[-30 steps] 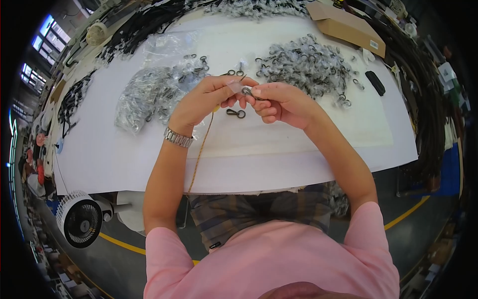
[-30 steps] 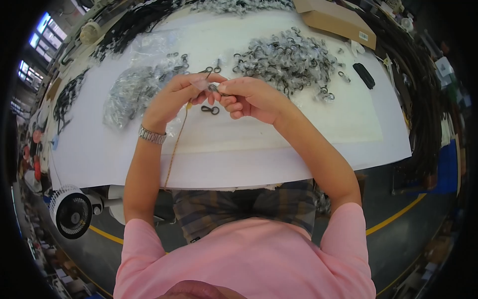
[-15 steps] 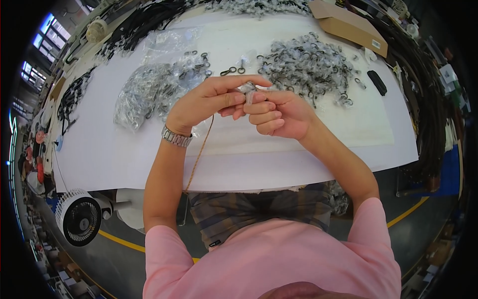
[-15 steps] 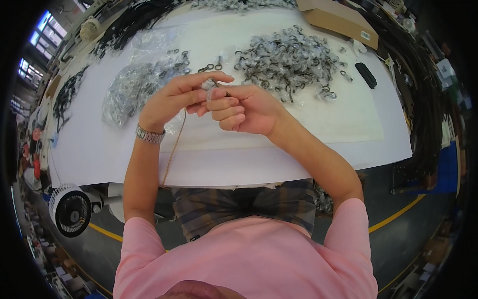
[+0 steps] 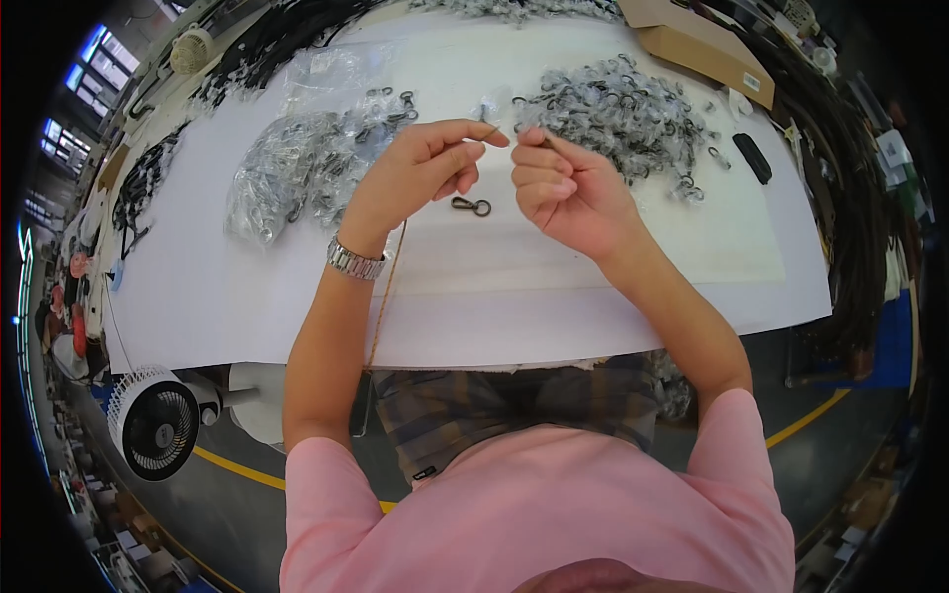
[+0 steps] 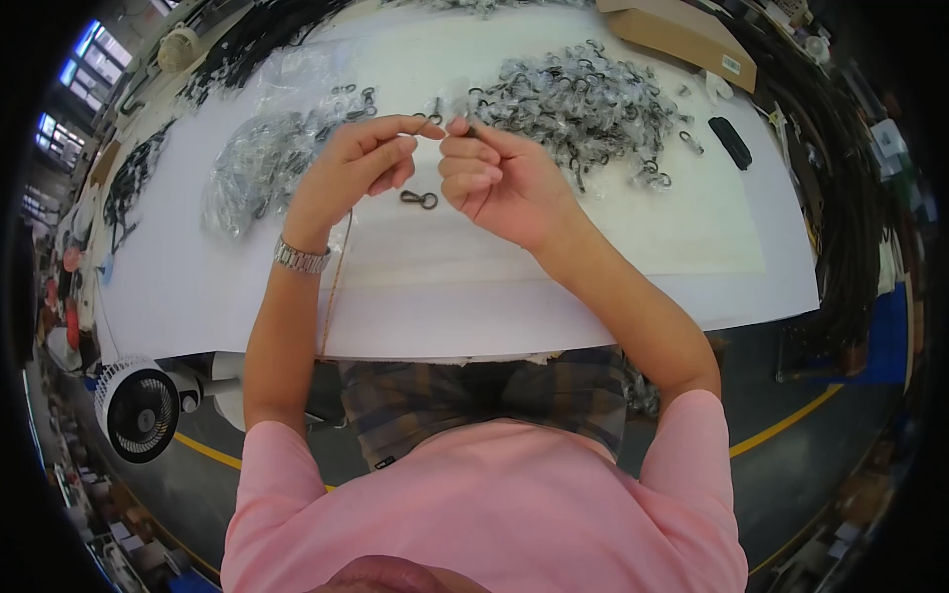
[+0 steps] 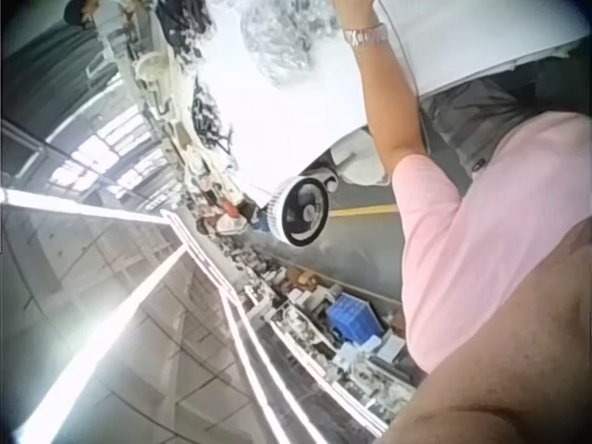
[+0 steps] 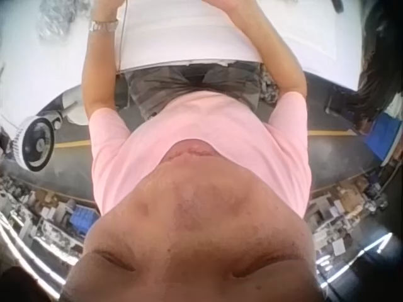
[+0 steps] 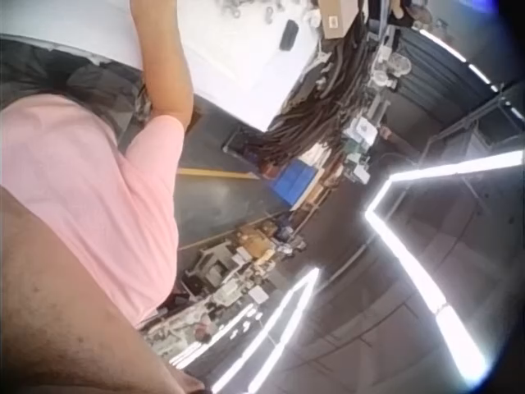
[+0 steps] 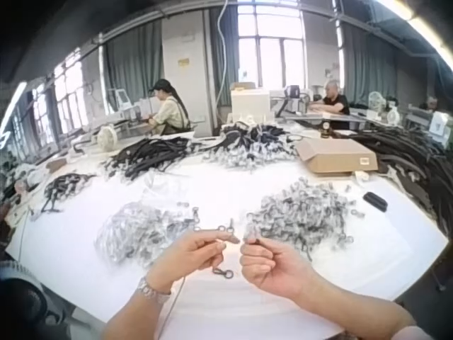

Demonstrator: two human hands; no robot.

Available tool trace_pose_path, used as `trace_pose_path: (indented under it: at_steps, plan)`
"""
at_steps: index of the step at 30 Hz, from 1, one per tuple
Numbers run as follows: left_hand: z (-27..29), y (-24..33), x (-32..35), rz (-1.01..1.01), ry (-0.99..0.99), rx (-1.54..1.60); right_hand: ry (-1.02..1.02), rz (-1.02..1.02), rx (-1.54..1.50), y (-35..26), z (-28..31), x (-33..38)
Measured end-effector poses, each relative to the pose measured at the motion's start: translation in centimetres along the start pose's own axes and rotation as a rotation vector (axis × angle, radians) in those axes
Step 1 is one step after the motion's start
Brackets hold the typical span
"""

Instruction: Threading a metal ring onto a leather strap using a needle or similar thin tool.

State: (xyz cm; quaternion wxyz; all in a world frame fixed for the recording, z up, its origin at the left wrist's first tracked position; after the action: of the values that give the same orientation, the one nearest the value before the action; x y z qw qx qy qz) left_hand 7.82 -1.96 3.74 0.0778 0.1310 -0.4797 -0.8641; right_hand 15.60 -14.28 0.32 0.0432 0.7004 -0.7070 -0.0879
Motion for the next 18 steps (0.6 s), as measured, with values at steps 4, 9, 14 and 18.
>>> trace_pose_path:
  at_steps: [4, 9, 14, 18]
  plan:
    - [4.4, -2.4, 0.3, 0.102, 0.352, 0.129, 0.139, 0.349, -0.114, -3.4, -2.3, 1.1]
    - [8.5, -4.8, 1.5, 0.085, 0.650, 0.315, 0.283, 0.418, 1.611, -4.2, -0.5, -2.3]
    - [8.6, -5.2, 1.1, 0.100, 0.662, 0.301, -0.003, 0.734, 2.632, 1.2, 0.1, -8.9]
    - [8.3, -6.5, 0.7, 0.139, 0.644, 0.270, 0.001, 0.469, 2.804, 2.1, 3.0, -12.8]
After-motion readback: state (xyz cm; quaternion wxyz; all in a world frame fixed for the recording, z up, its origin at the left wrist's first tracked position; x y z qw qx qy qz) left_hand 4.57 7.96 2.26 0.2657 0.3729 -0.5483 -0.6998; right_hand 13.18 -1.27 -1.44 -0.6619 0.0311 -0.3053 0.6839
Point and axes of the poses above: each hand's wrist, its own x-axis away from the middle knuckle, its own z-axis out of the back of the hand, y = z × x, the point moved 7 cm from there along -x, towards the middle knuckle, and after that the axes turned 14 degrees about -x, right-handed, at the moved point
